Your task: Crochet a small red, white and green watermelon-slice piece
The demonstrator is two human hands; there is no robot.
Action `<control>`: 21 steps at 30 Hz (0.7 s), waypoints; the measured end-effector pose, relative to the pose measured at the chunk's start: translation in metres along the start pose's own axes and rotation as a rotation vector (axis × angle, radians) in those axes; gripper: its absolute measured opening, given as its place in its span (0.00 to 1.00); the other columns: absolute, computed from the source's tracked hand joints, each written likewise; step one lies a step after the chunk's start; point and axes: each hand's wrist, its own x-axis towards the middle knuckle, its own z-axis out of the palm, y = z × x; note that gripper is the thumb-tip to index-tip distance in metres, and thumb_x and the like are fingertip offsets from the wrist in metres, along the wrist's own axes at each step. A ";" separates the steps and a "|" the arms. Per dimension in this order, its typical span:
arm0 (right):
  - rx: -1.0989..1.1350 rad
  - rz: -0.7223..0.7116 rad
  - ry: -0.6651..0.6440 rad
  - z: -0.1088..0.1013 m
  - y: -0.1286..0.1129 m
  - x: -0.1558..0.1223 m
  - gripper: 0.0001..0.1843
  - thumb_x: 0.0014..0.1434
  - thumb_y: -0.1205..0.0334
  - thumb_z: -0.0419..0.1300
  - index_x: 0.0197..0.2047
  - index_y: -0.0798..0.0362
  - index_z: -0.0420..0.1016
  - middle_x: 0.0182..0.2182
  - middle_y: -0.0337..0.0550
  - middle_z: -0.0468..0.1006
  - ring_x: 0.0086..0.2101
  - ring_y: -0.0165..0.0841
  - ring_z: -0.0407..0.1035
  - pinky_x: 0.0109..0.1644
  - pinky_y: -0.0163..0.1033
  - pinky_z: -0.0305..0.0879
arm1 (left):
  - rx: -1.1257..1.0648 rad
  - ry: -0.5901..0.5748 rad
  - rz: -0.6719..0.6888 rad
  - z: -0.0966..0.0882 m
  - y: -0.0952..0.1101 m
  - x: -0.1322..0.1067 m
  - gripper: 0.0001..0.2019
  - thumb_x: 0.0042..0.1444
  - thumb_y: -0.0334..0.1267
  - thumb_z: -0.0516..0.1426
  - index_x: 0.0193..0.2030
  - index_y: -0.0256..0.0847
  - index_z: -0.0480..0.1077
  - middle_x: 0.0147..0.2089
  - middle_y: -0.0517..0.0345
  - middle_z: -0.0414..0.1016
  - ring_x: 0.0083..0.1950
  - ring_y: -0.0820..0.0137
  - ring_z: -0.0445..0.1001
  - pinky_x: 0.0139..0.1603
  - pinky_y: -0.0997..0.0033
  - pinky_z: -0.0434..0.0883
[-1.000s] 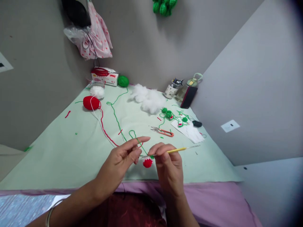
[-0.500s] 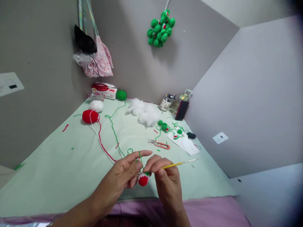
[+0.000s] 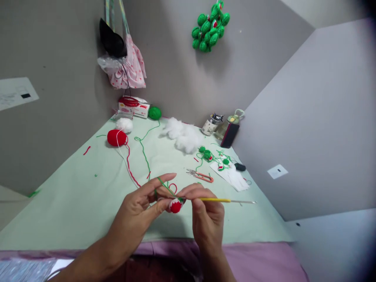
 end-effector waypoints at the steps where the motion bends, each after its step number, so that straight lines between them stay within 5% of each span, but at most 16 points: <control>1: -0.008 -0.009 -0.003 0.001 0.000 0.000 0.09 0.71 0.58 0.61 0.42 0.45 0.84 0.33 0.41 0.85 0.38 0.36 0.78 0.48 0.45 0.74 | -0.017 -0.003 -0.022 -0.001 0.001 0.000 0.23 0.57 0.43 0.71 0.60 0.48 0.80 0.35 0.61 0.83 0.39 0.67 0.79 0.53 0.64 0.76; 10: -0.215 -0.160 -0.163 -0.002 -0.012 0.010 0.12 0.72 0.66 0.59 0.48 0.43 0.83 0.39 0.41 0.87 0.42 0.36 0.78 0.46 0.43 0.73 | -0.031 0.017 -0.085 -0.007 0.018 -0.006 0.19 0.61 0.47 0.66 0.58 0.48 0.82 0.39 0.58 0.83 0.43 0.64 0.78 0.51 0.65 0.73; 13: -0.308 -0.219 -0.192 -0.002 -0.012 0.006 0.15 0.72 0.70 0.58 0.51 0.43 0.82 0.40 0.41 0.86 0.41 0.35 0.78 0.46 0.44 0.74 | -0.096 -0.018 -0.126 -0.009 0.017 -0.003 0.20 0.55 0.47 0.71 0.55 0.48 0.82 0.38 0.59 0.81 0.41 0.66 0.77 0.48 0.67 0.73; 21: -0.678 -0.427 -0.045 0.005 0.017 -0.021 0.24 0.66 0.69 0.65 0.60 0.34 0.80 0.46 0.45 0.83 0.44 0.41 0.79 0.43 0.46 0.79 | -0.391 -0.011 -0.283 0.002 0.003 -0.001 0.29 0.49 0.47 0.76 0.59 0.49 0.80 0.37 0.62 0.78 0.45 0.69 0.75 0.54 0.70 0.70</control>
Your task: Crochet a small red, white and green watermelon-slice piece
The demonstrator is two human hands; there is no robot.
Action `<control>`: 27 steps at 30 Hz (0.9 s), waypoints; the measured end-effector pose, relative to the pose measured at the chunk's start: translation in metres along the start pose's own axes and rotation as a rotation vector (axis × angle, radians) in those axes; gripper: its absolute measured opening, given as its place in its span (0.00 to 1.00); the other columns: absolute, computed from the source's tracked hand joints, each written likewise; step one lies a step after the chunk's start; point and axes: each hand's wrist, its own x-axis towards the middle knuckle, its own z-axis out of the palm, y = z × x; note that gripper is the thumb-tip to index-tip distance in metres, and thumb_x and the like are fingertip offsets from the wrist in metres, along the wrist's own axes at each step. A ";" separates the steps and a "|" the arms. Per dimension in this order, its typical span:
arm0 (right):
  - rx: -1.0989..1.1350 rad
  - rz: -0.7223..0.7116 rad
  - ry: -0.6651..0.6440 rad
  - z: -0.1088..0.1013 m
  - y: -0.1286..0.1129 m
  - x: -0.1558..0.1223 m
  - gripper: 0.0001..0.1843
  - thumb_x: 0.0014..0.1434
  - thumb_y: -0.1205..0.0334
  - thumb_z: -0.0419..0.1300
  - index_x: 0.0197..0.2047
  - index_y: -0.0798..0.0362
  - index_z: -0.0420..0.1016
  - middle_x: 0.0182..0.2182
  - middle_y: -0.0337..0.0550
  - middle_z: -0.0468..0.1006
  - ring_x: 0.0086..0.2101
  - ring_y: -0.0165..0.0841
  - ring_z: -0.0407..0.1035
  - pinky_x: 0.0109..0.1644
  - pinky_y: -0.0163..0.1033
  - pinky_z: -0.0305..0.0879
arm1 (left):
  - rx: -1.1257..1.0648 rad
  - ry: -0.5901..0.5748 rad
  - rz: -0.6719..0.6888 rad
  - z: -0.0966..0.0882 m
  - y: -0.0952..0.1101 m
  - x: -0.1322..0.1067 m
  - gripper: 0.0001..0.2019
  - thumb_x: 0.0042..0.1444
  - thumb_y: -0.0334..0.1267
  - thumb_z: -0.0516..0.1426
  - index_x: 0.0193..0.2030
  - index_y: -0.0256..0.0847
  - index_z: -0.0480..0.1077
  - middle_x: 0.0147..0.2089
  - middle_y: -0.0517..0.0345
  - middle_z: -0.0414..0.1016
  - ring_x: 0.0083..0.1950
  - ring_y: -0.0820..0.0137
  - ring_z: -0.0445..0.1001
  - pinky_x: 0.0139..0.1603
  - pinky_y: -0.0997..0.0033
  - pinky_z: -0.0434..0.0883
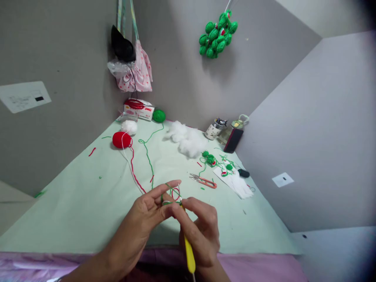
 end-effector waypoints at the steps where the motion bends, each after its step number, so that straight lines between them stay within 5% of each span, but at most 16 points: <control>1: 0.031 0.014 0.019 0.001 -0.001 0.000 0.23 0.66 0.69 0.64 0.60 0.35 0.80 0.45 0.45 0.83 0.43 0.40 0.79 0.42 0.45 0.79 | -0.034 -0.014 -0.040 0.000 0.000 0.000 0.29 0.49 0.46 0.76 0.58 0.48 0.80 0.38 0.61 0.78 0.45 0.69 0.74 0.55 0.70 0.69; 10: 0.698 0.560 0.148 -0.014 -0.004 0.027 0.08 0.70 0.60 0.63 0.39 0.47 0.84 0.30 0.40 0.80 0.26 0.29 0.71 0.31 0.37 0.72 | 0.024 -0.052 -0.033 -0.007 0.006 0.002 0.25 0.54 0.42 0.73 0.59 0.45 0.81 0.32 0.63 0.77 0.38 0.74 0.70 0.48 0.74 0.67; 17: 0.620 0.555 0.083 -0.004 -0.003 0.016 0.08 0.69 0.64 0.65 0.42 0.44 0.86 0.37 0.40 0.85 0.41 0.32 0.78 0.47 0.38 0.75 | 0.098 -0.061 0.027 -0.002 -0.006 0.002 0.23 0.53 0.40 0.74 0.57 0.52 0.81 0.42 0.62 0.83 0.43 0.72 0.75 0.52 0.71 0.70; 27: 0.880 0.724 0.117 -0.006 -0.002 0.023 0.09 0.69 0.56 0.64 0.39 0.48 0.84 0.33 0.38 0.85 0.30 0.27 0.77 0.39 0.34 0.76 | 0.214 -0.034 0.022 -0.011 -0.004 0.000 0.25 0.58 0.43 0.71 0.62 0.48 0.78 0.44 0.56 0.83 0.48 0.68 0.74 0.56 0.68 0.69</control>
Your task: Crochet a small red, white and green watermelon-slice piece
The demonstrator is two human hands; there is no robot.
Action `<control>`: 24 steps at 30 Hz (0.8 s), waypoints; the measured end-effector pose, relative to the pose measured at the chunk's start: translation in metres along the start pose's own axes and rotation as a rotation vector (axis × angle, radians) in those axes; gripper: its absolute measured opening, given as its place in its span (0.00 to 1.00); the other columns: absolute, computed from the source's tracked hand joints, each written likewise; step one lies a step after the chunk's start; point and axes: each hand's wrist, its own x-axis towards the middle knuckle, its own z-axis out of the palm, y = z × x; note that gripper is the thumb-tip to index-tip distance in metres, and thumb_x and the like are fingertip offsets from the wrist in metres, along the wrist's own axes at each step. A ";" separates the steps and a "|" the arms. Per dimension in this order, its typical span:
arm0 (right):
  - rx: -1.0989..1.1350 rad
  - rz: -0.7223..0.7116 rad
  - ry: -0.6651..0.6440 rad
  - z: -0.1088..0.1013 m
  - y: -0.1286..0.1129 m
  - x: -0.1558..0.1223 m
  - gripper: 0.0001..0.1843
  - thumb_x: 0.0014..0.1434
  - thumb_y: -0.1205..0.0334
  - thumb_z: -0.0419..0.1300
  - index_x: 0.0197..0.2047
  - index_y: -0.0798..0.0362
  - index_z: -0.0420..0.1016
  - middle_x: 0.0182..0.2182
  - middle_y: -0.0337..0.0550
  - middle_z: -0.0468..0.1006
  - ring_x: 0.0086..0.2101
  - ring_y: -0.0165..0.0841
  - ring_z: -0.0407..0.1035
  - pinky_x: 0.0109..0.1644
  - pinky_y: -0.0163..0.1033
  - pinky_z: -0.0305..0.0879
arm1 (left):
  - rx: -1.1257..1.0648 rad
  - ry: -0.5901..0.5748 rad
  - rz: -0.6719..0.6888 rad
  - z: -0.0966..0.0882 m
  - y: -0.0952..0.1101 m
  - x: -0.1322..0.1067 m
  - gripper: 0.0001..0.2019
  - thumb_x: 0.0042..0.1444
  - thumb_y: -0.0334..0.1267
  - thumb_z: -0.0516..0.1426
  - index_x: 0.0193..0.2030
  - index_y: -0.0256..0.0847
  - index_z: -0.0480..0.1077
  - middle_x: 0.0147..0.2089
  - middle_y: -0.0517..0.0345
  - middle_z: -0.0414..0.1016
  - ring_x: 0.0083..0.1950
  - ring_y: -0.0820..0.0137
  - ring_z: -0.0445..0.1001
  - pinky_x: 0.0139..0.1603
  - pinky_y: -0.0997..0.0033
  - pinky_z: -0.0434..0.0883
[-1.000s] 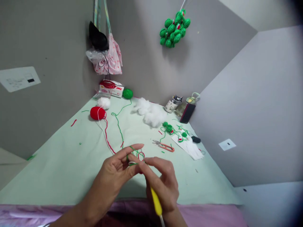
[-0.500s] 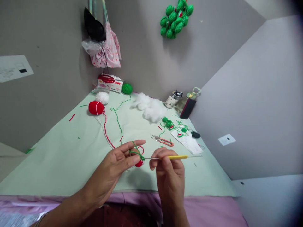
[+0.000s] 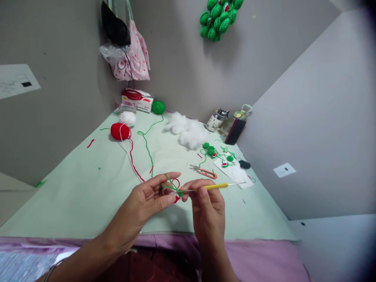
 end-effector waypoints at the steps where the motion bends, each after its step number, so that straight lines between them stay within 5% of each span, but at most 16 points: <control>1: -0.007 -0.005 -0.014 -0.001 -0.001 0.000 0.10 0.70 0.56 0.64 0.39 0.48 0.83 0.34 0.38 0.86 0.30 0.27 0.77 0.38 0.33 0.76 | 0.010 0.006 0.002 0.000 0.000 0.000 0.25 0.57 0.43 0.71 0.62 0.48 0.79 0.44 0.57 0.83 0.48 0.68 0.73 0.55 0.69 0.68; 8: -0.155 -0.135 -0.122 -0.010 -0.004 -0.002 0.10 0.74 0.62 0.57 0.44 0.48 0.81 0.38 0.41 0.86 0.33 0.29 0.78 0.42 0.38 0.77 | 0.032 0.011 0.053 -0.001 -0.001 -0.001 0.21 0.57 0.42 0.71 0.58 0.50 0.81 0.40 0.60 0.78 0.44 0.71 0.70 0.53 0.70 0.69; 18: -0.663 -0.562 -0.245 -0.011 -0.008 -0.012 0.14 0.71 0.74 0.55 0.51 0.51 0.78 0.41 0.45 0.85 0.43 0.34 0.80 0.45 0.41 0.79 | 0.177 0.086 0.227 0.001 -0.006 -0.002 0.20 0.60 0.39 0.69 0.59 0.55 0.80 0.39 0.64 0.75 0.45 0.72 0.74 0.54 0.72 0.70; 24: -1.005 -0.894 -0.116 -0.007 0.009 -0.016 0.17 0.66 0.77 0.60 0.54 0.51 0.81 0.43 0.48 0.84 0.43 0.36 0.80 0.43 0.41 0.81 | 0.128 0.076 0.217 0.005 -0.007 -0.001 0.24 0.58 0.44 0.70 0.61 0.50 0.78 0.38 0.63 0.74 0.43 0.72 0.73 0.50 0.74 0.72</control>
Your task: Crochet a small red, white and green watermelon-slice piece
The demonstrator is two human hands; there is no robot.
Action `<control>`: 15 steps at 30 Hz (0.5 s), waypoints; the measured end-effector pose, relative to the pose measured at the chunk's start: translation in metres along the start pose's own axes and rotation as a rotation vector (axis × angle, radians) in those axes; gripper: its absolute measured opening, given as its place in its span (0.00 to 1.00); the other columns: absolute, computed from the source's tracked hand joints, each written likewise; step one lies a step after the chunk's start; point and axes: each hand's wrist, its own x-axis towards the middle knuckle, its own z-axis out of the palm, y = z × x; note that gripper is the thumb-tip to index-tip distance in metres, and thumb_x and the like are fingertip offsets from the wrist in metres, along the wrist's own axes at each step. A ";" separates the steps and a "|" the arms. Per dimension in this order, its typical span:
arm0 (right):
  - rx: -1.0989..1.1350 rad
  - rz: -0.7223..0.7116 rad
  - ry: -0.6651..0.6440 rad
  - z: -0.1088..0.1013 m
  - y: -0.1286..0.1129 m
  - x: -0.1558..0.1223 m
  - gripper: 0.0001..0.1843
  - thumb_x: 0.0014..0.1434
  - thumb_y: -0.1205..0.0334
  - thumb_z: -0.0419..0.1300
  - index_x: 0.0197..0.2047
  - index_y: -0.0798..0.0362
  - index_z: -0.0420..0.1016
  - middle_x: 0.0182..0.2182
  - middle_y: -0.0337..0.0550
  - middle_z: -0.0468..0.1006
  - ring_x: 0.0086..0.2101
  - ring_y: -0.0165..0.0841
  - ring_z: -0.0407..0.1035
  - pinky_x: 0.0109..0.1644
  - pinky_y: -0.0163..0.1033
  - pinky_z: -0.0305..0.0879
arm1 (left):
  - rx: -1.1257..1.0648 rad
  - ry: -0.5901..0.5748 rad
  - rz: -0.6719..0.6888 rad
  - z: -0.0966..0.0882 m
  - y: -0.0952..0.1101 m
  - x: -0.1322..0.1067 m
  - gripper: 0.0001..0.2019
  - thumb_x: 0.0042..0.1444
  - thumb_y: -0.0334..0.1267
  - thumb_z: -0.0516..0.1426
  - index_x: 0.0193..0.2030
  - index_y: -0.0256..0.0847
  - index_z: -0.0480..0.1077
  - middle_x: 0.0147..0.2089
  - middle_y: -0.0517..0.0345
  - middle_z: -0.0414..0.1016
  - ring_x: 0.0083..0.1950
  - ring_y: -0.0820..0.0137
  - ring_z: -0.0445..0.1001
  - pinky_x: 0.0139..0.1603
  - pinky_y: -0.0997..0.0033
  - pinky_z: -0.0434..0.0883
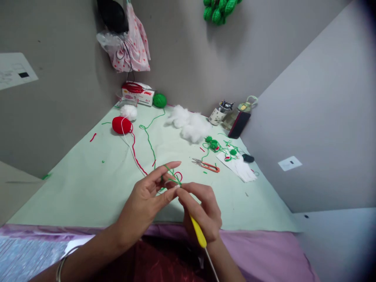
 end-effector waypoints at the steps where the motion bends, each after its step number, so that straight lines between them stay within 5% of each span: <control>1: -0.011 -0.026 0.037 0.002 0.000 -0.002 0.18 0.66 0.77 0.61 0.54 0.52 0.81 0.44 0.49 0.85 0.44 0.37 0.80 0.43 0.41 0.81 | 0.003 -0.008 -0.008 0.001 0.001 0.000 0.24 0.61 0.46 0.68 0.63 0.49 0.77 0.38 0.62 0.74 0.43 0.71 0.73 0.49 0.74 0.72; 4: -0.002 -0.067 0.022 0.005 -0.001 -0.004 0.19 0.67 0.77 0.60 0.57 0.53 0.80 0.44 0.48 0.86 0.44 0.37 0.81 0.44 0.42 0.82 | 0.066 -0.024 0.005 0.003 0.004 0.003 0.23 0.67 0.52 0.61 0.64 0.45 0.75 0.36 0.61 0.73 0.39 0.71 0.71 0.44 0.74 0.72; 8: -0.008 -0.062 0.001 0.003 -0.001 -0.004 0.19 0.68 0.76 0.60 0.58 0.52 0.79 0.44 0.47 0.86 0.44 0.37 0.81 0.44 0.42 0.83 | 0.095 -0.003 0.060 0.005 0.005 0.008 0.16 0.66 0.46 0.63 0.57 0.43 0.79 0.29 0.66 0.67 0.30 0.75 0.66 0.34 0.77 0.69; 15: -0.032 -0.024 0.023 0.002 0.010 -0.019 0.21 0.67 0.72 0.62 0.61 0.46 0.77 0.48 0.48 0.85 0.43 0.38 0.82 0.42 0.44 0.82 | 0.008 0.091 0.129 0.005 -0.001 0.007 0.13 0.60 0.35 0.67 0.52 0.44 0.82 0.32 0.64 0.77 0.34 0.75 0.75 0.40 0.78 0.75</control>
